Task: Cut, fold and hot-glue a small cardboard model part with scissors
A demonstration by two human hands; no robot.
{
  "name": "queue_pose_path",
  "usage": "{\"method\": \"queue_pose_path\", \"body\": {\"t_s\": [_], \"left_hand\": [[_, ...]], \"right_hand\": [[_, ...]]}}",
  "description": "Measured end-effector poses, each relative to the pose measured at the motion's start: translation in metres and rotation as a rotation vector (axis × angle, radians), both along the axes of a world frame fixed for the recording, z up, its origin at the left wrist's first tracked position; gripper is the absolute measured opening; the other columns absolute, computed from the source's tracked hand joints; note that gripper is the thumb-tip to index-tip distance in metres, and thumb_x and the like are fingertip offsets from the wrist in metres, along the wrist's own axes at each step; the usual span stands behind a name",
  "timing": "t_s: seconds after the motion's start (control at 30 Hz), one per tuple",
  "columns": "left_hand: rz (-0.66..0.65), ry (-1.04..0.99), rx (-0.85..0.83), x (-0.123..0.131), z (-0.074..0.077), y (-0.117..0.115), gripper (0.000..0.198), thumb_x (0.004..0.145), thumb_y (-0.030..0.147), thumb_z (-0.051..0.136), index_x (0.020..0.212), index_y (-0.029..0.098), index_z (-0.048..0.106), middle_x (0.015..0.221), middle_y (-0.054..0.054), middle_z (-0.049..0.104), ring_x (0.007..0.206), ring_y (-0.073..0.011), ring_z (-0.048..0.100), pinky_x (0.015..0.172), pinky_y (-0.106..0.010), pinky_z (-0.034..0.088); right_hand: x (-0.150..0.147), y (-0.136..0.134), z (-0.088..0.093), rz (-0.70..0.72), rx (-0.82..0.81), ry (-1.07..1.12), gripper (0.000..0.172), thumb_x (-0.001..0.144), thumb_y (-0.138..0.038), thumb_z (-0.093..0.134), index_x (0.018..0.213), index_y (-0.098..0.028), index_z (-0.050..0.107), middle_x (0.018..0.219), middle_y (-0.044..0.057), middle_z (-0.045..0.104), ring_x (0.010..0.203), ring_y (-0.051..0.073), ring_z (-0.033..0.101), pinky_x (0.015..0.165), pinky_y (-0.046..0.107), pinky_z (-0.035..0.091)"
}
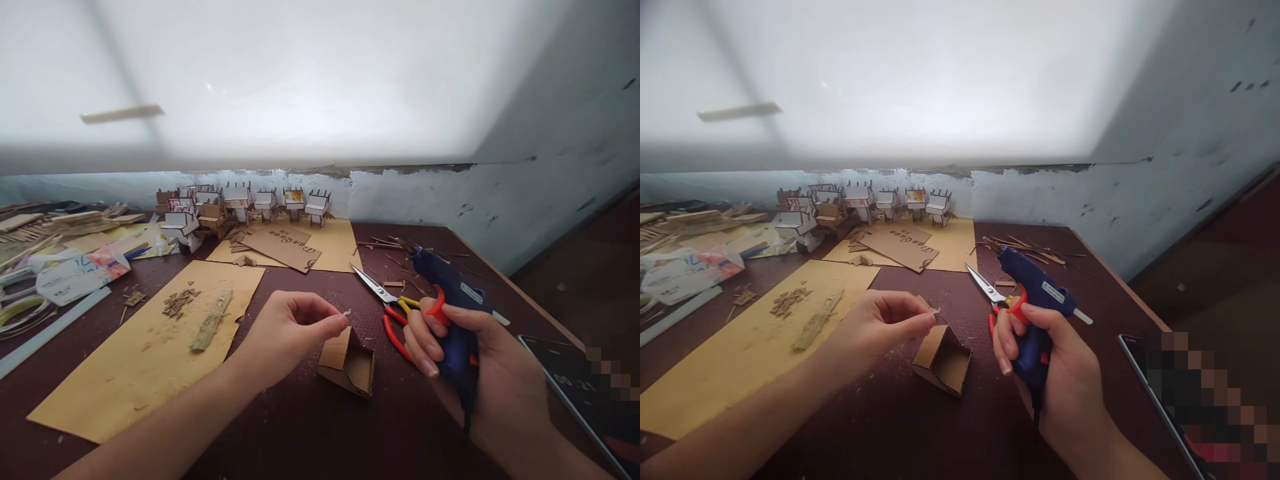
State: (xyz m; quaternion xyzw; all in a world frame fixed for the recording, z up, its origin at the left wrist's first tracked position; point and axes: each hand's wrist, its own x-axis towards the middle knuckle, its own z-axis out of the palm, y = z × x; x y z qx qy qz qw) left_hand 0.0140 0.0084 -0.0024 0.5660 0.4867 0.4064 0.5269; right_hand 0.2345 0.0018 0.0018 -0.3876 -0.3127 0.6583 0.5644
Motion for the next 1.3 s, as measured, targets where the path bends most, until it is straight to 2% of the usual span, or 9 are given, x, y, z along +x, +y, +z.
{"method": "queue_pose_path", "body": {"t_s": [0.37,0.57,0.9,1.13,1.3], "left_hand": [[0.005,-0.021,0.023,0.001,-0.002,-0.001,0.02,0.08,0.036,0.08,0.079,0.016,0.076,0.085,-0.007,0.075,0.079,-0.0176,0.065,0.073,-0.028,0.049],[0.003,-0.073,0.007,0.001,-0.002,-0.001,0.019,0.08,0.035,0.08,0.078,0.016,0.074,0.078,-0.004,0.071,0.075,-0.0149,0.061,0.07,-0.026,0.046],[-0.027,-0.079,0.0,0.003,0.002,-0.002,0.019,0.084,0.034,0.074,0.075,0.017,0.072,0.071,-0.001,0.066,0.071,-0.0135,0.057,0.07,-0.026,0.044],[-0.012,-0.061,0.002,0.003,0.006,-0.002,0.021,0.085,0.032,0.07,0.069,0.017,0.071,0.07,-0.002,0.067,0.071,-0.0144,0.059,0.071,-0.027,0.046],[0.001,-0.001,0.013,0.002,0.004,-0.002,0.02,0.082,0.034,0.075,0.071,0.017,0.076,0.073,-0.003,0.071,0.072,-0.015,0.06,0.068,-0.026,0.044]], "right_hand": [[-0.005,-0.001,-0.003,0.071,-0.028,-0.066,0.032,0.077,-0.039,0.069,0.054,-0.022,0.053,0.052,0.0,0.049,0.048,0.015,0.043,0.054,0.03,0.04],[-0.005,-0.002,-0.004,0.056,-0.028,-0.096,0.032,0.076,-0.038,0.07,0.055,-0.022,0.053,0.052,-0.001,0.05,0.047,0.014,0.043,0.053,0.03,0.039],[-0.004,0.0,-0.011,0.096,-0.004,-0.154,0.035,0.084,-0.042,0.065,0.059,-0.022,0.052,0.053,0.0,0.051,0.048,0.015,0.045,0.053,0.031,0.037],[-0.002,0.0,-0.014,0.119,0.002,-0.177,0.036,0.087,-0.043,0.064,0.062,-0.022,0.05,0.054,-0.001,0.052,0.048,0.015,0.047,0.053,0.03,0.04],[-0.002,0.0,-0.016,0.151,0.002,-0.19,0.035,0.09,-0.042,0.059,0.062,-0.022,0.05,0.055,-0.001,0.051,0.049,0.014,0.045,0.055,0.03,0.041]]}}
